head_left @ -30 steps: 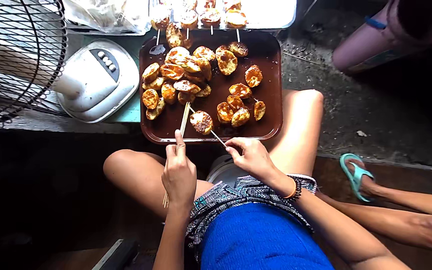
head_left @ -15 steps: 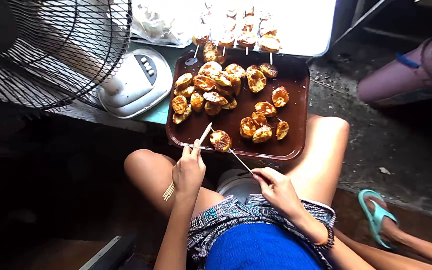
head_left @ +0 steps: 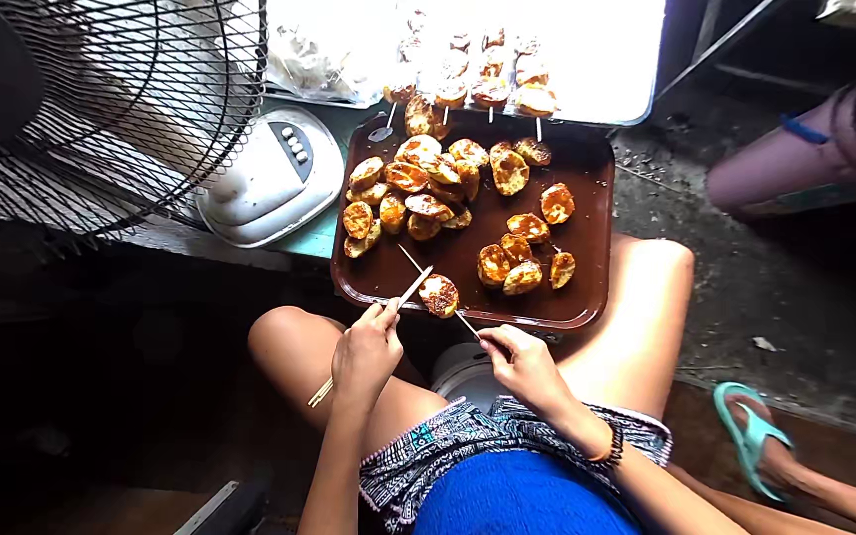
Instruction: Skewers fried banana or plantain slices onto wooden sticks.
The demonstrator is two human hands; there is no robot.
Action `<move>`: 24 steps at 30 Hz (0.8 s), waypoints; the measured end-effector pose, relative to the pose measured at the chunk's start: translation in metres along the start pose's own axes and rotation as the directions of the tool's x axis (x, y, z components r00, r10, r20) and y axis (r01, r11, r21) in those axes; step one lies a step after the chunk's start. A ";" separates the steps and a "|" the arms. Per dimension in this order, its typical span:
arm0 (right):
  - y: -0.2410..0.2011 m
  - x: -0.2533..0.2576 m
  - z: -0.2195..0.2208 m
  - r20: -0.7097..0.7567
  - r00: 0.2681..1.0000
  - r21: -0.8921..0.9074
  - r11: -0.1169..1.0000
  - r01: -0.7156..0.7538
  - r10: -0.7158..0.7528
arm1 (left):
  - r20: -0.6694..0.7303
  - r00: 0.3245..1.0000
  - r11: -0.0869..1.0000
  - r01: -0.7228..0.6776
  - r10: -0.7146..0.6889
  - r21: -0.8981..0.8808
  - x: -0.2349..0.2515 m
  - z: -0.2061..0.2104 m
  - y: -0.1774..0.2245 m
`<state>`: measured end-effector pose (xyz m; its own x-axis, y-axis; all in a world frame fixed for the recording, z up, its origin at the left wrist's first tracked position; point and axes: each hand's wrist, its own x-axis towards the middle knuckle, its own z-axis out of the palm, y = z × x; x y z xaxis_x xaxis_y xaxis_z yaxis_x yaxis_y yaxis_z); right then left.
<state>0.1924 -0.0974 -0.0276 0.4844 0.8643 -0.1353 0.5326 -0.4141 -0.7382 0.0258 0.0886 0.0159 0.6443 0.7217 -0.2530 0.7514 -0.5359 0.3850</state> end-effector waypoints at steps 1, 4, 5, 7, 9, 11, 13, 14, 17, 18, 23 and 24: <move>0.000 0.003 0.001 -0.002 1.000 0.003 1.000 0.003 -0.003 | -0.002 1.000 1.000 -0.003 0.003 0.011 -0.002 -0.001 0.000; 0.002 0.006 -0.002 -0.034 0.999 0.011 1.000 0.006 -0.006 | -0.033 0.999 0.998 0.000 0.002 0.057 -0.007 -0.009 -0.001; 0.003 0.005 -0.006 -0.050 0.999 0.006 1.000 0.006 -0.006 | -0.068 0.998 0.998 0.000 0.004 0.064 -0.009 -0.014 -0.002; 0.005 0.002 -0.021 -0.071 0.997 -0.022 1.000 -0.001 -0.001 | -0.166 0.986 0.998 -0.009 0.019 0.065 -0.009 -0.026 -0.003; 0.009 0.001 -0.043 -0.096 0.995 -0.081 0.997 0.001 -0.008 | -0.285 0.957 0.997 -0.025 0.045 0.076 -0.002 -0.036 0.001; 0.014 0.007 -0.073 -0.119 0.992 -0.178 0.984 0.013 -0.035 | -0.362 0.931 0.994 -0.013 0.052 0.109 0.012 -0.040 0.010; 0.018 0.021 -0.105 -0.143 0.988 -0.286 0.958 0.011 -0.055 | -0.369 0.928 0.989 -0.001 0.056 0.148 0.030 -0.038 0.021; 0.019 0.029 -0.120 -0.154 0.986 -0.337 0.942 0.003 -0.058 | -0.358 0.931 0.986 -0.003 0.062 0.164 0.039 -0.035 0.027; 0.028 0.058 -0.154 -0.174 0.981 -0.480 0.877 -0.012 -0.082 | -0.317 0.946 0.971 0.002 0.076 0.237 0.063 -0.020 0.039; 0.032 0.066 -0.160 -0.170 0.981 -0.511 0.859 -0.003 -0.098 | -0.312 0.947 0.965 0.002 0.083 0.262 0.068 -0.015 0.041; 0.039 0.088 -0.171 -0.154 0.978 -0.573 0.819 0.029 -0.142 | -0.316 0.941 0.949 -0.017 0.122 0.315 0.070 -0.003 0.040; 0.042 0.088 -0.170 -0.164 0.969 -0.584 0.810 0.056 -0.185 | -0.313 0.942 0.948 -0.016 0.121 0.318 0.069 -0.002 0.041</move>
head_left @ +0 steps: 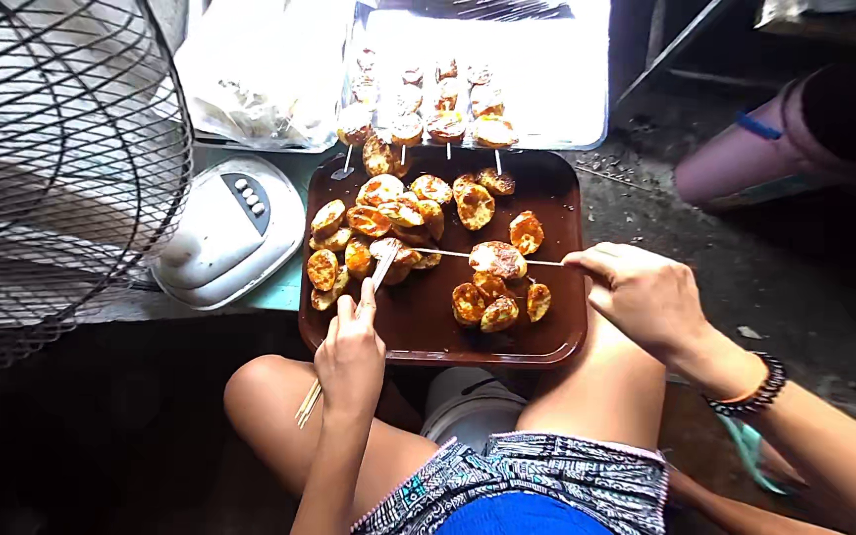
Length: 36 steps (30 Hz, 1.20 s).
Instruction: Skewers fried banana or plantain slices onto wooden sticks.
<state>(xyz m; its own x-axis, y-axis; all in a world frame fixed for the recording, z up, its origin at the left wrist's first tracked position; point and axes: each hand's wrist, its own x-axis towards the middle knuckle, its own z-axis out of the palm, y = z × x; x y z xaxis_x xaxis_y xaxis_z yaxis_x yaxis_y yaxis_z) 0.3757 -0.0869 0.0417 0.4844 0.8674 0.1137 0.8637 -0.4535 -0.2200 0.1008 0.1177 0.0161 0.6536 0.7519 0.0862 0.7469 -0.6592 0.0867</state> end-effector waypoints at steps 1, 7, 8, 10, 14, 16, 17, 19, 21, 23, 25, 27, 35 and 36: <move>0.002 -0.001 0.004 -0.030 0.999 -0.003 1.000 0.026 -0.026 | -0.004 1.000 1.000 -0.001 0.001 0.006 -0.001 0.000 0.001; 0.007 -0.012 0.018 -0.055 0.999 0.049 0.999 0.003 -0.001 | -0.016 1.000 1.000 0.011 -0.011 -0.020 -0.007 0.006 0.002; 0.007 -0.014 0.019 -0.049 0.999 0.057 0.998 -0.011 0.014 | -0.012 1.000 0.999 0.012 -0.012 -0.030 -0.009 0.007 0.001; 0.007 -0.016 0.021 -0.031 0.999 0.073 0.997 -0.033 0.035 | -0.004 1.000 0.998 0.011 -0.011 -0.056 -0.012 0.010 0.001; 0.007 -0.016 0.020 -0.025 0.999 0.081 0.996 -0.029 0.032 | 0.004 1.000 0.996 0.020 -0.020 -0.084 -0.015 0.013 0.002; 0.008 -0.013 0.018 -0.022 1.000 0.054 0.998 -0.010 0.011 | 0.001 1.000 0.996 0.017 -0.017 -0.085 -0.015 0.012 0.002; 0.009 -0.010 0.016 -0.017 1.000 0.033 0.999 0.004 -0.003 | 0.002 1.000 0.996 0.016 -0.016 -0.083 -0.014 0.012 0.001; 0.013 0.000 0.013 -0.006 0.999 -0.015 0.999 0.037 -0.037 | -0.003 1.000 0.996 0.012 -0.012 -0.086 -0.013 0.012 -0.001; 0.015 0.010 0.009 0.027 0.998 -0.027 0.998 0.052 -0.052 | 0.001 1.000 0.995 0.011 -0.011 -0.104 -0.014 0.014 -0.003; 0.014 0.017 0.008 0.059 0.996 -0.012 0.998 0.067 -0.066 | 0.005 1.000 0.992 0.012 -0.011 -0.125 -0.015 0.016 -0.004; 0.011 0.022 0.009 0.076 0.993 0.011 0.996 0.088 -0.089 | 0.003 1.000 0.992 0.010 -0.010 -0.126 -0.015 0.018 -0.005; 0.009 0.025 0.009 0.087 0.991 0.026 0.995 0.101 -0.103 | -0.003 1.000 0.993 0.008 -0.008 -0.121 -0.015 0.019 -0.005; -0.010 0.048 0.011 0.082 0.976 0.013 0.979 0.202 -0.202 | -0.017 1.000 0.992 0.002 -0.004 -0.127 -0.015 0.023 -0.006; -0.011 0.051 0.015 0.080 0.975 0.035 0.978 0.204 -0.206 | -0.014 1.000 0.991 0.004 -0.006 -0.134 -0.015 0.023 -0.006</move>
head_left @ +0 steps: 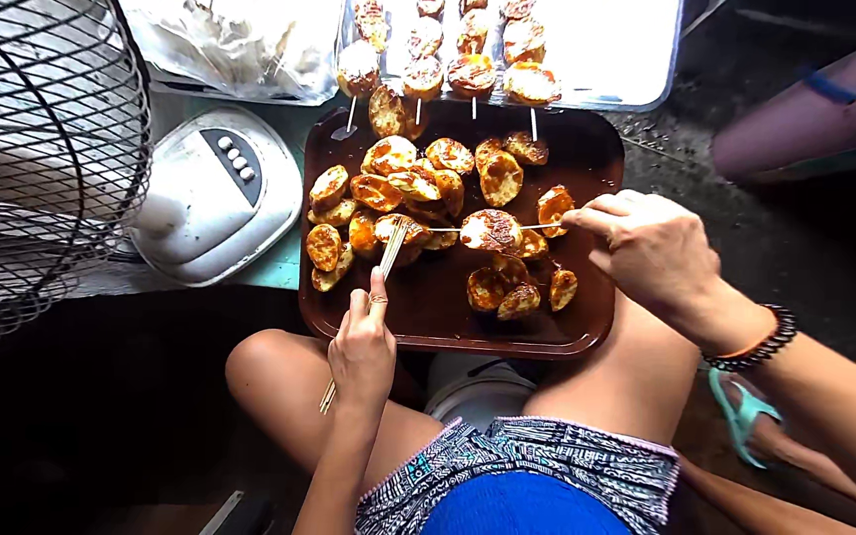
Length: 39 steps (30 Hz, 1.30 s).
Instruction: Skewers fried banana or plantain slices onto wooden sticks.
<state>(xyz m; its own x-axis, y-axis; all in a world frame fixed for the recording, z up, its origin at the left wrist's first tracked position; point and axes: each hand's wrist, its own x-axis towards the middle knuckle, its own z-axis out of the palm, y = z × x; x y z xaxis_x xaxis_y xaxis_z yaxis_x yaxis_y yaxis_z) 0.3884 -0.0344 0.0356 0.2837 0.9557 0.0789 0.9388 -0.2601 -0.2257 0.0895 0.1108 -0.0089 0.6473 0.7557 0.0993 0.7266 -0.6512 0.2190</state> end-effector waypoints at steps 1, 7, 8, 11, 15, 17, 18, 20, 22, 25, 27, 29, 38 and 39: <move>0.000 0.003 0.006 -0.006 1.000 0.038 0.999 -0.004 0.005 | 0.004 1.000 1.000 0.002 -0.002 -0.007 0.001 0.000 -0.001; 0.003 0.003 0.037 -0.011 0.993 0.243 0.964 -0.108 0.114 | 0.030 0.999 0.999 0.016 -0.015 -0.038 0.002 -0.003 0.000; 0.001 0.003 0.038 -0.017 0.993 0.264 0.958 -0.112 0.120 | 0.035 0.999 0.999 0.018 -0.016 -0.047 0.001 -0.003 -0.001; -0.003 0.004 0.038 -0.030 0.992 0.303 0.947 -0.110 0.124 | 0.020 1.000 0.999 0.010 -0.010 -0.033 0.002 -0.004 -0.002; -0.016 -0.002 0.014 -0.050 0.989 0.276 0.954 -0.121 0.140 | -0.026 1.000 0.995 0.012 -0.010 0.095 0.002 -0.018 0.004; -0.028 -0.008 0.002 -0.064 0.987 0.224 0.966 -0.129 0.147 | -0.026 1.000 0.994 0.011 -0.008 0.107 -0.001 -0.026 0.006; -0.034 -0.011 -0.002 -0.064 0.987 0.200 0.971 -0.133 0.148 | -0.025 1.000 0.995 0.013 -0.011 0.103 -0.003 -0.027 0.007; -0.044 -0.019 -0.010 -0.049 0.987 0.150 0.978 -0.146 0.155 | -0.023 1.000 0.996 0.017 -0.015 0.091 -0.008 -0.029 0.008; -0.052 -0.034 -0.017 -0.046 0.984 0.135 0.977 -0.163 0.170 | -0.027 1.000 0.997 0.009 -0.007 0.070 -0.019 -0.036 0.011; -0.064 -0.071 -0.016 0.044 0.973 0.195 0.953 -0.231 0.227 | -0.035 0.999 0.999 0.001 0.000 0.043 -0.048 -0.043 0.017; -0.076 -0.097 0.000 0.047 0.967 0.218 0.942 -0.255 0.251 | -0.031 0.999 1.000 0.021 -0.021 0.018 -0.069 -0.035 0.017; -0.088 -0.117 0.025 0.001 0.963 0.231 0.937 -0.261 0.269 | -0.020 0.998 0.998 0.064 -0.064 -0.023 -0.089 -0.017 0.014; -0.110 -0.145 0.080 -0.077 0.970 0.255 0.945 -0.206 0.232 | 0.086 0.989 0.991 0.124 -0.118 -0.058 -0.102 0.024 0.026; -0.111 -0.144 0.078 -0.081 0.970 0.265 0.944 -0.199 0.228 | 0.099 0.988 0.991 0.120 -0.114 -0.057 -0.101 0.025 0.027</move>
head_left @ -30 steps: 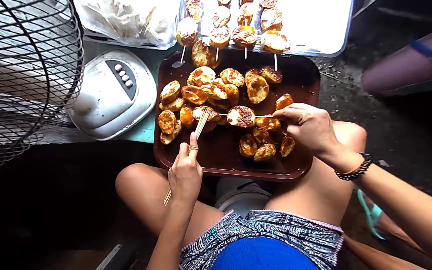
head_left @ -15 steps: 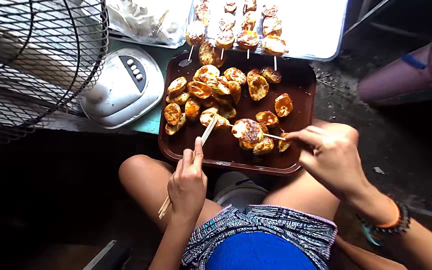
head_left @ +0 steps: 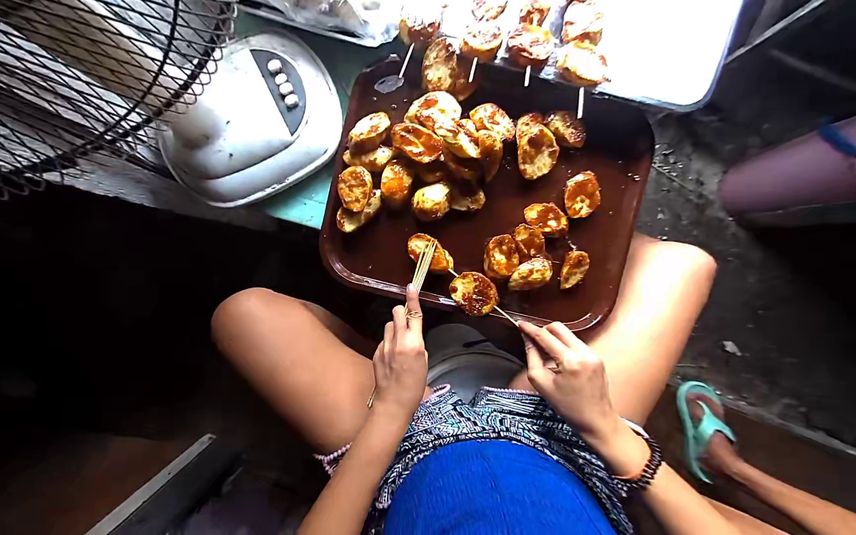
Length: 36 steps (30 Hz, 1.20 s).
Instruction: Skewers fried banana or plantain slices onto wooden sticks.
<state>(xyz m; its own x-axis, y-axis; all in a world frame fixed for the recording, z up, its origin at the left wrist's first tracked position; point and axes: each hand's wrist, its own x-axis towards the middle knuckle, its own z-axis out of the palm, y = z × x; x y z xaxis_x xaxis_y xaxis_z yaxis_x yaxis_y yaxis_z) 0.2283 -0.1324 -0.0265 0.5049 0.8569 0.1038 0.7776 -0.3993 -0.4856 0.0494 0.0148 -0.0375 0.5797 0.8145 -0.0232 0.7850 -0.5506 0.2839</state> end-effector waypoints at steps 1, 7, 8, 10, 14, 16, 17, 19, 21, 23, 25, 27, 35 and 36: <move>-0.001 0.001 -0.001 0.001 1.000 0.009 1.000 0.001 -0.001 | 0.009 1.000 1.000 -0.005 0.005 0.002 0.000 0.001 0.000; 0.001 0.009 0.004 0.033 0.999 0.057 0.998 -0.020 0.018 | 0.031 0.999 1.000 -0.024 0.023 0.019 0.002 0.001 -0.003; 0.001 0.012 0.006 0.035 0.999 0.067 0.998 -0.016 0.014 | 0.035 0.999 1.000 -0.023 0.023 0.015 0.002 0.000 -0.003; 0.000 0.017 0.011 0.041 0.999 0.082 0.997 -0.006 0.003 | 0.042 0.999 1.000 -0.020 0.020 0.000 0.001 0.001 -0.003; -0.006 0.026 0.017 0.058 0.998 0.099 0.995 -0.002 -0.004 | 0.054 0.998 1.000 -0.012 0.013 -0.008 0.002 -0.001 -0.003; -0.007 0.028 0.021 0.064 0.998 0.108 0.994 -0.002 -0.005 | 0.066 0.998 1.000 -0.009 0.010 -0.010 0.003 -0.004 -0.002; -0.007 0.029 0.022 0.067 0.998 0.109 0.994 -0.006 -0.001 | 0.062 0.998 1.000 -0.011 0.011 -0.004 0.003 -0.004 -0.002; -0.007 0.031 0.026 0.061 0.998 0.110 0.994 -0.013 0.006 | 0.052 0.999 1.000 -0.014 0.014 0.011 0.004 -0.004 -0.002; -0.008 0.032 0.028 0.054 0.999 0.114 0.993 -0.011 0.005 | 0.047 0.999 1.000 -0.018 0.017 0.016 0.004 -0.005 -0.002; -0.009 0.033 0.029 0.045 0.999 0.118 0.993 -0.009 0.003 | 0.045 0.999 1.000 -0.021 0.021 0.011 0.004 -0.007 -0.003; -0.011 0.034 0.030 0.033 0.999 0.121 0.993 -0.007 0.003 | 0.057 0.998 1.000 -0.015 0.015 -0.001 0.005 -0.010 -0.002; -0.014 0.034 0.031 0.030 1.000 0.138 0.990 -0.011 0.007 | 0.063 0.998 1.000 -0.012 0.012 0.001 0.006 -0.015 -0.003; -0.018 0.032 0.002 0.128 0.983 0.250 0.955 -0.159 0.130 | 0.004 0.974 0.925 -0.216 0.226 0.312 0.021 -0.068 -0.014; -0.017 0.030 -0.003 0.095 0.985 0.255 0.953 -0.165 0.145 | -0.002 0.964 0.909 -0.251 0.267 0.332 0.022 -0.078 -0.016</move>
<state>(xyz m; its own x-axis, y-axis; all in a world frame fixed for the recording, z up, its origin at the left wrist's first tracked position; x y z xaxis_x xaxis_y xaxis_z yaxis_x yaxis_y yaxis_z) 0.2314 -0.1004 -0.0122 0.5745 0.8169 -0.0505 0.5619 -0.4385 -0.7014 0.0329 0.0559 0.0319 0.7676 0.6385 0.0555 0.6409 -0.7657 -0.0548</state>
